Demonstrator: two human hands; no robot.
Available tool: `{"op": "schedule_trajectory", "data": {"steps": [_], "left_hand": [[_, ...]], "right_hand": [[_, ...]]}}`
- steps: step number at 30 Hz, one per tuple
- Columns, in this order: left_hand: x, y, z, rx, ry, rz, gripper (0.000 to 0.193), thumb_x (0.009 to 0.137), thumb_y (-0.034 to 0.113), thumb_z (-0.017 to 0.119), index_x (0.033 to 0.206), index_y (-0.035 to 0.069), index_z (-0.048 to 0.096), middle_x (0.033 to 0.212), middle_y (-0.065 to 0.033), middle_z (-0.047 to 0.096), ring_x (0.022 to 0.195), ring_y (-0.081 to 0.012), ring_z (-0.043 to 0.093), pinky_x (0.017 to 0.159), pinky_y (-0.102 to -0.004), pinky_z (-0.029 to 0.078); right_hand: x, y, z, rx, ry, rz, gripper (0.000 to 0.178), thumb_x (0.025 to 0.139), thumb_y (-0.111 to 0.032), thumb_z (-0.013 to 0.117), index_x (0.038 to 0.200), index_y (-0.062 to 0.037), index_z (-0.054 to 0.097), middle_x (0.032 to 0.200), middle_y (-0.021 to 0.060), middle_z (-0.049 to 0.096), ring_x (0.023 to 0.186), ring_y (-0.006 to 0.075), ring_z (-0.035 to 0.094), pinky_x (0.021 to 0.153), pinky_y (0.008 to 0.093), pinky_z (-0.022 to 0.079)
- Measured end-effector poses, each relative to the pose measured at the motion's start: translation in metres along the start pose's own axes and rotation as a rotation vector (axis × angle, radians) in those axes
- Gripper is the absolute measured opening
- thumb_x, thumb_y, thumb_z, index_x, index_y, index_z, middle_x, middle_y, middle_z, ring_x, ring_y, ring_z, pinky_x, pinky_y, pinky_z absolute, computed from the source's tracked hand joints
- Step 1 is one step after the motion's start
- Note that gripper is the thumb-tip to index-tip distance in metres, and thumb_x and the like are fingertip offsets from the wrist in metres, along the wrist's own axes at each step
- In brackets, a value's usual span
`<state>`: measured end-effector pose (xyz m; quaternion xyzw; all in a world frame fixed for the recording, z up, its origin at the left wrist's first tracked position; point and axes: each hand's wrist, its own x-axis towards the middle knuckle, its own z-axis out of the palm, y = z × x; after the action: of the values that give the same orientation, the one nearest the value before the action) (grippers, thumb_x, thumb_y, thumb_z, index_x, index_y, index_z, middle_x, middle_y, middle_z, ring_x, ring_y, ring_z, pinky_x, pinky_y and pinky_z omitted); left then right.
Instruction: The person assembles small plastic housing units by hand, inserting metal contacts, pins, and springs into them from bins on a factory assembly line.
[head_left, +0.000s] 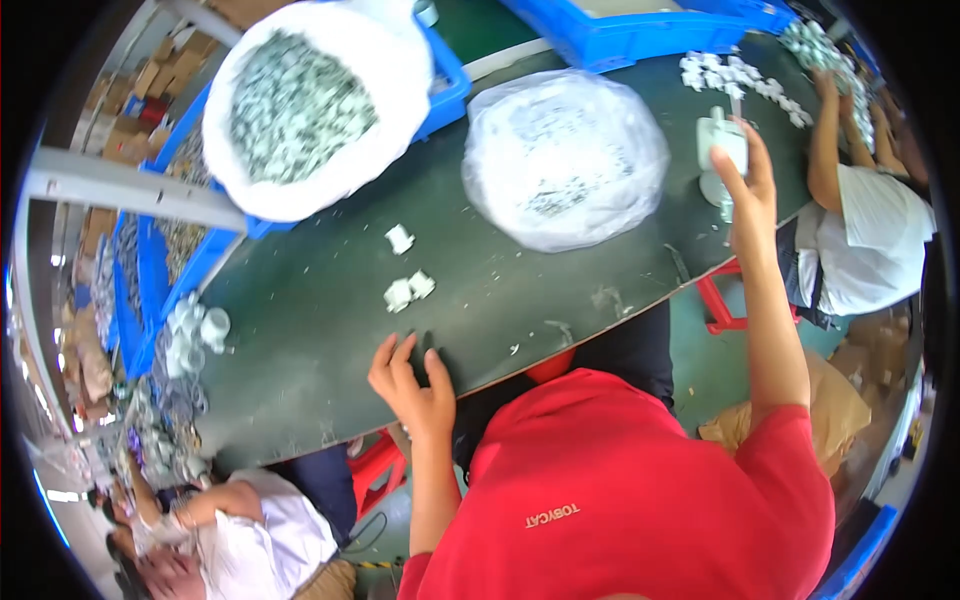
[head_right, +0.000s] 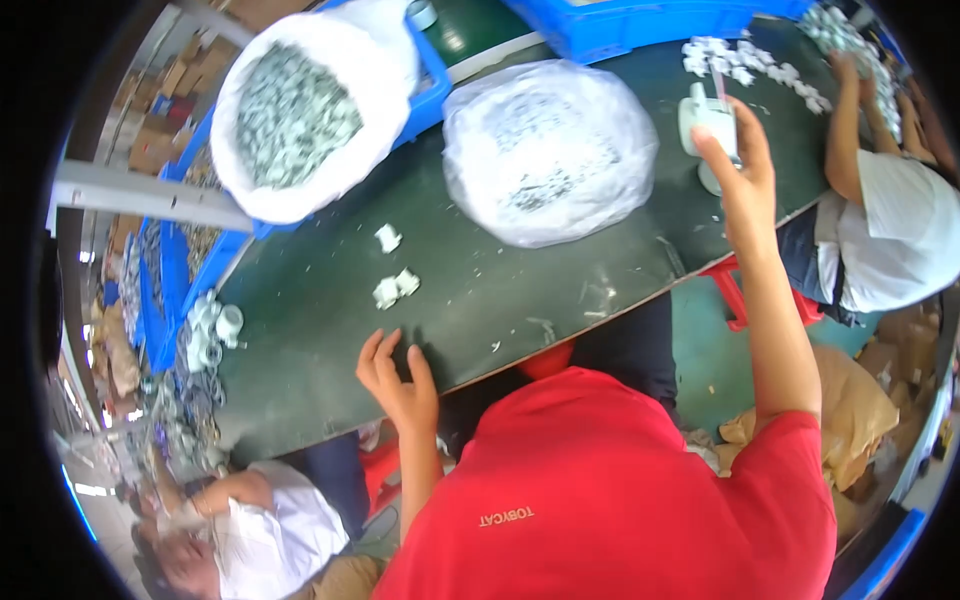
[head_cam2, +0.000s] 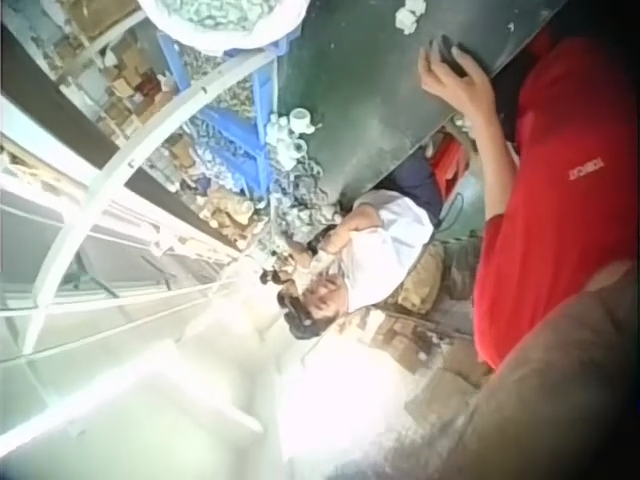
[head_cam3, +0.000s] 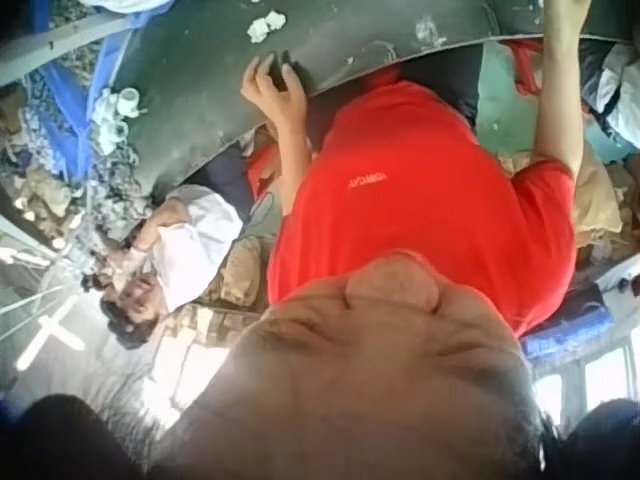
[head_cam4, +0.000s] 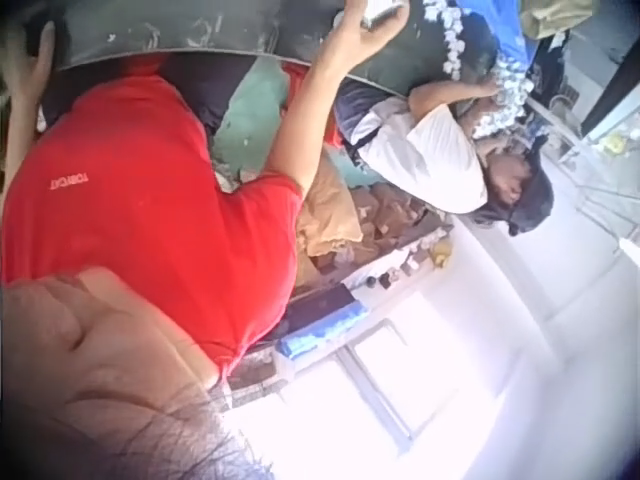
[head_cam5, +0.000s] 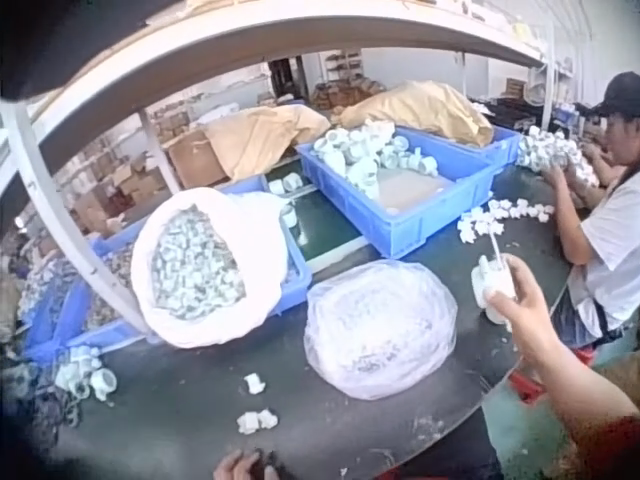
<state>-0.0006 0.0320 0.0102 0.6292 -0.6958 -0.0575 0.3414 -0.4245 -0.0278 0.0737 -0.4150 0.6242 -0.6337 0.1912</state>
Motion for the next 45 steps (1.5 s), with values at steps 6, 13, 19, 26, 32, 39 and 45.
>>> {"op": "schedule_trajectory", "data": {"steps": [6, 13, 19, 26, 32, 39, 45], "left_hand": [[0.016, 0.045, 0.002, -0.427, -0.227, 0.101, 0.031, 0.089, 0.008, 0.064, 0.119, 0.004, 0.063, 0.124, -0.017, 0.059, 0.114, -0.0353, 0.053, 0.101, -0.0431, 0.04], [0.014, 0.051, 0.031, -0.643, -0.239, 0.007, 0.057, 0.098, 0.018, 0.057, 0.144, -0.006, 0.031, 0.147, -0.0276, 0.031, 0.134, -0.0422, 0.034, 0.113, -0.0477, 0.027], [0.014, 0.044, 0.017, -0.416, -0.236, 0.073, 0.045, 0.083, 0.005, 0.063, 0.126, 0.002, 0.05, 0.134, -0.0214, 0.046, 0.118, -0.0393, 0.043, 0.102, -0.0459, 0.036], [0.019, 0.04, 0.021, -0.344, -0.153, 0.121, 0.035, 0.081, 0.006, 0.062, 0.115, 0.001, 0.055, 0.12, -0.0193, 0.055, 0.099, -0.0396, 0.05, 0.085, -0.0463, 0.043], [0.02, 0.041, 0.022, -0.461, -0.112, 0.008, 0.016, 0.086, 0.005, 0.055, 0.1, 0.0, 0.06, 0.103, -0.0157, 0.062, 0.091, -0.036, 0.055, 0.081, -0.0432, 0.045], [0.02, 0.045, 0.019, -0.555, -0.129, 0.001, 0.013, 0.09, 0.004, 0.053, 0.1, -0.001, 0.06, 0.103, -0.0164, 0.061, 0.094, -0.0357, 0.056, 0.082, -0.0437, 0.045], [0.021, 0.037, 0.011, -0.567, -0.178, 0.031, 0.011, 0.09, 0.007, 0.059, 0.099, 0.0, 0.06, 0.102, -0.0151, 0.062, 0.094, -0.035, 0.056, 0.081, -0.043, 0.045]], "right_hand": [[-0.093, -0.032, 0.072, 0.108, -0.615, 0.089, 0.068, 0.08, 0.0, 0.077, 0.139, -0.0032, 0.042, 0.13, 0.008, 0.052, 0.126, 0.0171, 0.047, 0.105, 0.032, 0.04], [-0.182, -0.025, 0.131, -0.02, -0.883, 0.026, 0.067, 0.087, -0.011, 0.069, 0.146, -0.0018, 0.038, 0.136, 0.0233, 0.051, 0.126, 0.0361, 0.051, 0.106, 0.0393, 0.04], [-0.145, -0.034, 0.134, 0.354, -0.985, 0.503, 0.036, 0.095, -0.012, 0.066, 0.129, -0.0048, 0.058, 0.103, 0.0015, 0.06, 0.092, 0.0091, 0.057, 0.083, 0.0226, 0.045], [-0.144, -0.048, 0.146, 0.485, -1.013, 0.449, 0.012, 0.095, -0.006, 0.065, 0.107, -0.002, 0.063, 0.092, 0.0007, 0.063, 0.082, 0.0055, 0.059, 0.073, 0.0226, 0.049], [-0.163, -0.033, 0.149, 0.26, -0.885, 0.247, 0.007, 0.095, -0.004, 0.065, 0.101, -0.0006, 0.064, 0.09, 0.0001, 0.064, 0.08, 0.0045, 0.058, 0.07, 0.0214, 0.048], [-0.173, -0.03, 0.154, 0.441, -0.828, 0.574, 0.007, 0.097, -0.007, 0.062, 0.101, -0.001, 0.063, 0.092, -0.0003, 0.064, 0.081, 0.0039, 0.057, 0.07, 0.0214, 0.047], [-0.163, -0.038, 0.153, 0.391, -0.934, 0.703, 0.01, 0.099, -0.012, 0.06, 0.103, -0.0023, 0.063, 0.093, -0.0006, 0.065, 0.083, 0.0039, 0.057, 0.074, 0.0219, 0.047]]}}
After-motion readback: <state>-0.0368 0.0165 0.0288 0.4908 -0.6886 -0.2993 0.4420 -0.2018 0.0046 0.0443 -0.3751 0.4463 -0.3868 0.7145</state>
